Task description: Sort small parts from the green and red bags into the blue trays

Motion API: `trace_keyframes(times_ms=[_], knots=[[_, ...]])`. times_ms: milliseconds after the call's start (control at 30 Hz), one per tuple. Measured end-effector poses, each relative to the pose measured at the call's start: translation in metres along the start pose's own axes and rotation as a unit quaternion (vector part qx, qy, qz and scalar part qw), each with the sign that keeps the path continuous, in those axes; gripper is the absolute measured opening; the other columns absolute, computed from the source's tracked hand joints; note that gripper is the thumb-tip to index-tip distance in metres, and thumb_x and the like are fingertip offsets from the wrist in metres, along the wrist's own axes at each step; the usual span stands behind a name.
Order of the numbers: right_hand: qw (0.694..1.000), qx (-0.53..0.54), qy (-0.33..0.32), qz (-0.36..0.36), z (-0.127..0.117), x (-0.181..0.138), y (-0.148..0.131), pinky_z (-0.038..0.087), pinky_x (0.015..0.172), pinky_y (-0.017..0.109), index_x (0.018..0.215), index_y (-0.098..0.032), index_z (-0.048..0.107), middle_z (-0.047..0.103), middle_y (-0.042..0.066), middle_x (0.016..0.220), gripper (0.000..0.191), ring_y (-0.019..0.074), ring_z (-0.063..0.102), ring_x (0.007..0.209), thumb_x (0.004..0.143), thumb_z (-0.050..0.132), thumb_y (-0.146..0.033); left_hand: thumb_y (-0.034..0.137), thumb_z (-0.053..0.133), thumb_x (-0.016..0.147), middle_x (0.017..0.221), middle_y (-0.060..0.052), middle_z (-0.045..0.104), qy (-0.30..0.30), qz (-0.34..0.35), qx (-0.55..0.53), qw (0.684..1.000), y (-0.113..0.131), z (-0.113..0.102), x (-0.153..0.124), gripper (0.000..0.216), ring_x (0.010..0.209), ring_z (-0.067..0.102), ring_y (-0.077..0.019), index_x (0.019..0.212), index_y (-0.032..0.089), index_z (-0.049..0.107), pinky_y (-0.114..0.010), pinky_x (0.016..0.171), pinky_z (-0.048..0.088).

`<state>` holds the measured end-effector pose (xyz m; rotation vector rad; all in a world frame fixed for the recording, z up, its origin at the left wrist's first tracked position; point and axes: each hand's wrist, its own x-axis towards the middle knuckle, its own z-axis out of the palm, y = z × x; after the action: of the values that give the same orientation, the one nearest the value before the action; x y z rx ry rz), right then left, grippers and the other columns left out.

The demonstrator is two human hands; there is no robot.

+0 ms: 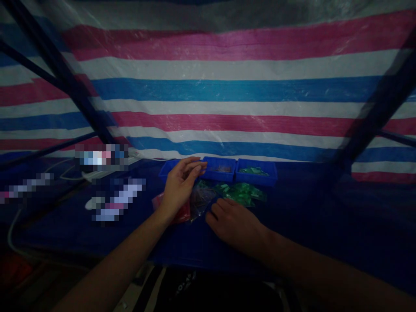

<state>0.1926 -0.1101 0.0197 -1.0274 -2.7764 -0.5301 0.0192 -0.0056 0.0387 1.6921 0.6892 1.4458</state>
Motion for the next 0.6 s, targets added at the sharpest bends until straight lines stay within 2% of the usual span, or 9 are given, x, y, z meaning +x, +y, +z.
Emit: trace_keyframes(times_ms=[133,267,467,533,600], knots=[[0.999,-0.034,-0.011,0.016,-0.005,-0.006,-0.029,0.052,0.069,0.038,0.109,-0.011,0.064,0.069,0.012,0.092,0.019,0.0258,0.063,0.081,0.090,0.063,-0.011,0.031,0.062,0.097,0.120,-0.013,0.073,-0.003,-0.010,0.004,1.000,-0.002,-0.002,0.000,0.029,0.112,0.070,-0.0236,0.123,0.018,0.060,-0.042,0.099,0.055],[0.999,-0.033,-0.009,0.027,-0.002,-0.008,-0.037,0.053,0.065,0.036,0.108,-0.010,0.064,0.070,0.014,0.096,0.021,0.0260,0.064,0.083,0.088,0.064,-0.008,0.031,0.062,0.096,0.121,-0.013,0.073,-0.004,-0.008,0.006,1.000,-0.003,-0.002,0.000,0.029,0.111,0.070,-0.0239,0.122,0.018,0.061,-0.040,0.096,0.057],[0.999,0.039,-0.002,0.026,-0.005,-0.006,-0.020,0.055,0.073,0.039,0.100,-0.017,0.063,0.068,0.008,0.093,0.011,0.0256,0.063,0.085,0.091,0.063,-0.010,0.030,0.062,0.096,0.120,-0.013,0.073,-0.004,-0.010,0.008,1.000,-0.002,-0.002,0.000,0.030,0.111,0.070,-0.0232,0.123,0.018,0.061,-0.039,0.095,0.058],[0.994,0.103,0.028,0.031,-0.003,-0.004,-0.006,0.056,0.079,0.038,0.101,-0.018,0.062,0.068,0.007,0.098,0.011,0.0240,0.064,0.090,0.093,0.060,-0.011,0.030,0.063,0.096,0.118,-0.012,0.073,-0.009,-0.019,0.001,1.000,-0.003,-0.002,-0.001,0.031,0.109,0.071,-0.0232,0.124,0.018,0.061,-0.040,0.094,0.059],[0.977,0.183,0.091,0.059,0.002,-0.002,0.012,0.055,0.082,0.034,0.100,-0.019,0.063,0.069,0.007,0.101,0.014,0.0205,0.065,0.092,0.095,0.055,-0.009,0.030,0.065,0.094,0.115,-0.012,0.075,-0.019,-0.034,-0.007,0.999,-0.003,-0.002,-0.001,0.033,0.106,0.073,-0.0232,0.125,0.018,0.061,-0.040,0.092,0.061]])
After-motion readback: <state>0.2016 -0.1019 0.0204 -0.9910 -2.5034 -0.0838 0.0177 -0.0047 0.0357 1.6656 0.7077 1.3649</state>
